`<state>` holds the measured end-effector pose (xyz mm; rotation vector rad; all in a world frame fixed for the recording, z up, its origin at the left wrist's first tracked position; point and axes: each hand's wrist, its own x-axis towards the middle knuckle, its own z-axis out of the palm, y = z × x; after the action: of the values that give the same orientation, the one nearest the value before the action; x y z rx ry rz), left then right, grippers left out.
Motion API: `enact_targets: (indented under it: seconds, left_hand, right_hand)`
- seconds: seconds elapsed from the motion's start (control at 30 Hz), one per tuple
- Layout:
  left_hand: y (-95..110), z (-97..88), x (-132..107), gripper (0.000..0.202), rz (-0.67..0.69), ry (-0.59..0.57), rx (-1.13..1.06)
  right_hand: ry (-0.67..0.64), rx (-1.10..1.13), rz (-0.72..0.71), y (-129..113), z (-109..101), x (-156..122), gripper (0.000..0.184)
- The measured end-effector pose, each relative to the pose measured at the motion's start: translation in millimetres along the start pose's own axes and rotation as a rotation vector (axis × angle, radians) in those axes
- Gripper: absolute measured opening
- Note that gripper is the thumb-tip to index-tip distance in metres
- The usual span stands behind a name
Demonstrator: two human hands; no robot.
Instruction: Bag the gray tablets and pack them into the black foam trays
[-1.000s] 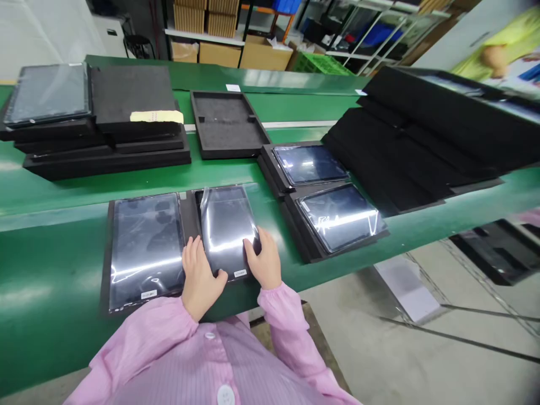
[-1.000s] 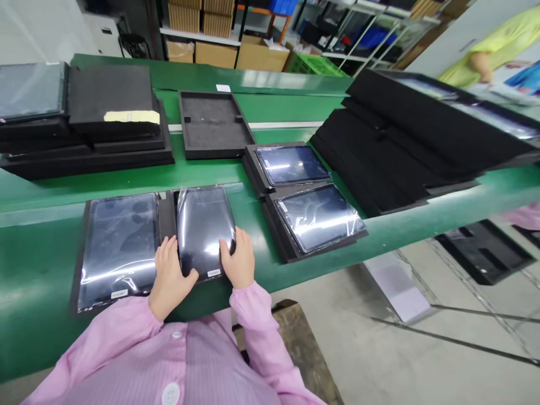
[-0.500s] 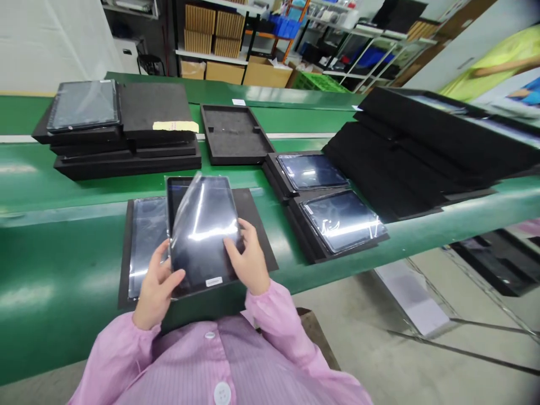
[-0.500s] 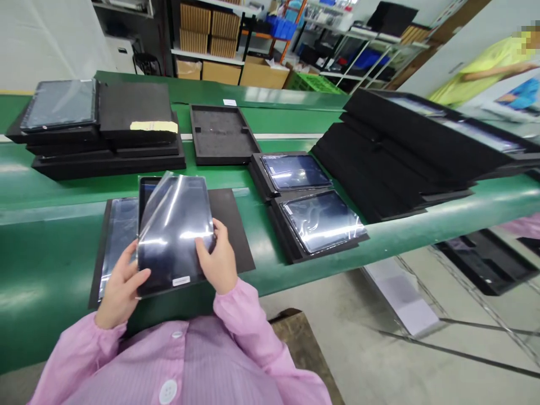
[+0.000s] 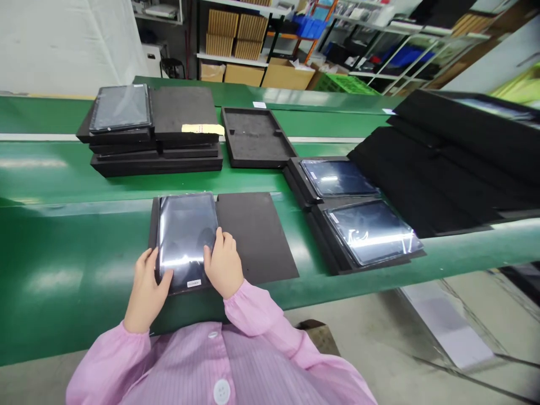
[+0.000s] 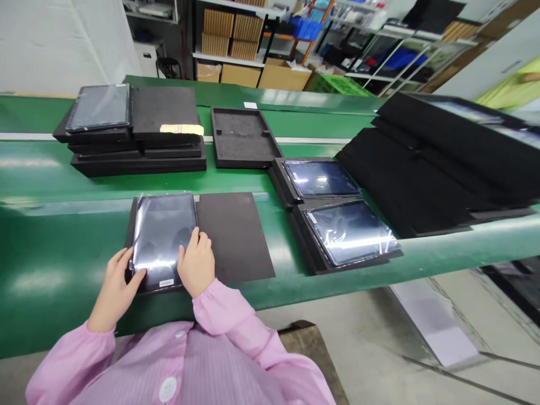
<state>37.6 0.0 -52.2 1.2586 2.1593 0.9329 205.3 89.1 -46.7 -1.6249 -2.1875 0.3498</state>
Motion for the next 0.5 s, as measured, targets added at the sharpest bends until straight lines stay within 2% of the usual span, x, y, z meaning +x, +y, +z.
enact_targets:
  seconds: [0.1,0.2,0.27,0.33,0.43,0.5]
  left_hand:
    - [8,4.8,-3,0.087,-0.036,-0.002,0.019]
    - [16,6.1,5,0.093,-0.027,0.004,0.080]
    - [20,1.2,17,0.095,-0.102,-0.019,0.048]
    - [24,-8.1,31,0.094,-0.210,-0.107,-0.129]
    - [29,-22.7,48,0.076,-0.284,-0.292,-0.472]
    - [33,-27.1,53,0.066,-0.319,-0.339,-0.581]
  right_hand:
    - [-0.013,-0.091,-0.009,-6,0,-2,0.053]
    - [-0.030,-0.174,-0.015,-15,0,-6,0.056]
    - [-0.056,-0.217,-0.037,-22,0,-8,0.059]
    - [-0.087,-0.247,-0.056,-28,-1,-9,0.059]
    - [-0.101,-0.270,-0.075,-31,-3,-8,0.059]
    - [-0.080,-0.266,-0.083,-29,-4,-7,0.059]
